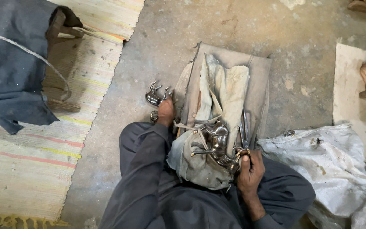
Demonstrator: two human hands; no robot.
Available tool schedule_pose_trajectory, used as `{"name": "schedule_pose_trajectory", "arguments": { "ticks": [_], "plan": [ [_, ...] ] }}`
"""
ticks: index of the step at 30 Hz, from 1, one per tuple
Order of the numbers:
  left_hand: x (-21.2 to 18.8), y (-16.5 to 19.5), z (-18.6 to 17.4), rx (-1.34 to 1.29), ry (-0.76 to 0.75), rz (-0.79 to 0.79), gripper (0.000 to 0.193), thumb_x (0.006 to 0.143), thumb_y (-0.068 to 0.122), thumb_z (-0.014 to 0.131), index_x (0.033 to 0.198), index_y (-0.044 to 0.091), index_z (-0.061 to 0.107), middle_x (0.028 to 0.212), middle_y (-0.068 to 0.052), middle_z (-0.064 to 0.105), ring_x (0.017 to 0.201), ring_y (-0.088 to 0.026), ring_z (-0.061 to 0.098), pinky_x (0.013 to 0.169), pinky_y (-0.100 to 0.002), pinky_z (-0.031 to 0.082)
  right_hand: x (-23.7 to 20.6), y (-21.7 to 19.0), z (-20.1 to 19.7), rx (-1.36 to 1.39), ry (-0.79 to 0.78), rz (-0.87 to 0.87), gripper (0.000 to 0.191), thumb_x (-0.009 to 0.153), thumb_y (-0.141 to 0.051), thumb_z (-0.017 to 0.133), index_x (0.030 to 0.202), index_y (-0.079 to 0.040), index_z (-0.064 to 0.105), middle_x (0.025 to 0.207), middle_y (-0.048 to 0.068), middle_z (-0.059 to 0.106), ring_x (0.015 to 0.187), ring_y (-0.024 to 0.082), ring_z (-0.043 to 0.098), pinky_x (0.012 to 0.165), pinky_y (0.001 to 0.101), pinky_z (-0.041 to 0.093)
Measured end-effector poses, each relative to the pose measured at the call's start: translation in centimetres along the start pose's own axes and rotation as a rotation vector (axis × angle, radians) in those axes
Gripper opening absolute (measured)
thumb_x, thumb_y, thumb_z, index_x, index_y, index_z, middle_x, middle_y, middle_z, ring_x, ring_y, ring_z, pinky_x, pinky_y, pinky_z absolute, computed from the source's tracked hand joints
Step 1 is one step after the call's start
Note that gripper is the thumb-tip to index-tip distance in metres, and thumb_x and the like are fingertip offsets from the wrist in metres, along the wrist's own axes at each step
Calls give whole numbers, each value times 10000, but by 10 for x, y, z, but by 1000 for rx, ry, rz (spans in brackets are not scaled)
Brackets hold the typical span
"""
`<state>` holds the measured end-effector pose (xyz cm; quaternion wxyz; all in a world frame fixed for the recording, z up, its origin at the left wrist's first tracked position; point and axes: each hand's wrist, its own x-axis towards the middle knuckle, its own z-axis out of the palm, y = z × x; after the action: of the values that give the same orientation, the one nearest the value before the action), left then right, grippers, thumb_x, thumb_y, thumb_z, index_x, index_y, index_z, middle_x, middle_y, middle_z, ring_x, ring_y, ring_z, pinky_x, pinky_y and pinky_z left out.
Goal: The person sits on the floor finishing small metal horse figurines. They hold a figurine on a cloth pad on their lap and work over its surface with a small hand tool, then use pliers to grip and reposition the pieces, setting finished figurines aside and picking up the next one.
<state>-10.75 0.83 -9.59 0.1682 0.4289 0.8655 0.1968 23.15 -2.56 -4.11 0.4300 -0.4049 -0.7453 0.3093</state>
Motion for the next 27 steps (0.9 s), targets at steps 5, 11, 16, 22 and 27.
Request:
{"name": "schedule_pose_trajectory", "arguments": {
  "ticks": [5, 11, 16, 22, 27],
  "plan": [
    [-30, -17, -8, -94, -348, 394, 642, 681, 113, 805, 1293, 74, 614, 1243, -238, 607, 1133, -434, 624, 945, -481, 522, 1, 2, 1, 26, 2, 0, 255, 1065, -185, 531, 1070, 33, 662, 964, 112, 614, 879, 212, 580, 816, 318, 457],
    [-51, -40, -29, -146, -564, 520, 635, 613, 128, 886, 1218, 108, 692, 1146, -159, 646, 1083, -382, 644, 919, -451, 536, 1, 2, 0, 15, -11, 12, 260, 1068, -181, 528, 1081, 36, 672, 957, 115, 616, 882, 215, 589, 824, 322, 461],
    [-46, -45, -47, -163, -362, 477, 284, 815, 240, 850, 1061, 130, 763, 1061, -124, 705, 989, -319, 711, 861, -433, 571, 1, 2, 1, 26, 2, -1, 250, 1064, -177, 534, 1064, 44, 652, 965, 122, 622, 890, 227, 596, 839, 328, 467],
    [-25, -37, -43, 144, -229, 402, 267, 913, 120, 701, 1171, 166, 751, 1109, -128, 730, 1023, -334, 709, 882, -465, 561, -1, 3, 2, -2, 27, -29, 233, 1054, -174, 540, 1039, 34, 644, 952, 127, 631, 878, 250, 604, 823, 337, 472],
    [-23, 5, -4, 128, -508, 419, 273, 924, 115, 691, 1194, 140, 730, 1126, -143, 720, 1033, -330, 699, 890, -460, 555, 0, 3, 4, -12, 28, -9, 226, 1036, -173, 550, 1033, 27, 656, 912, 124, 618, 831, 249, 590, 781, 343, 464]
  ]
}}
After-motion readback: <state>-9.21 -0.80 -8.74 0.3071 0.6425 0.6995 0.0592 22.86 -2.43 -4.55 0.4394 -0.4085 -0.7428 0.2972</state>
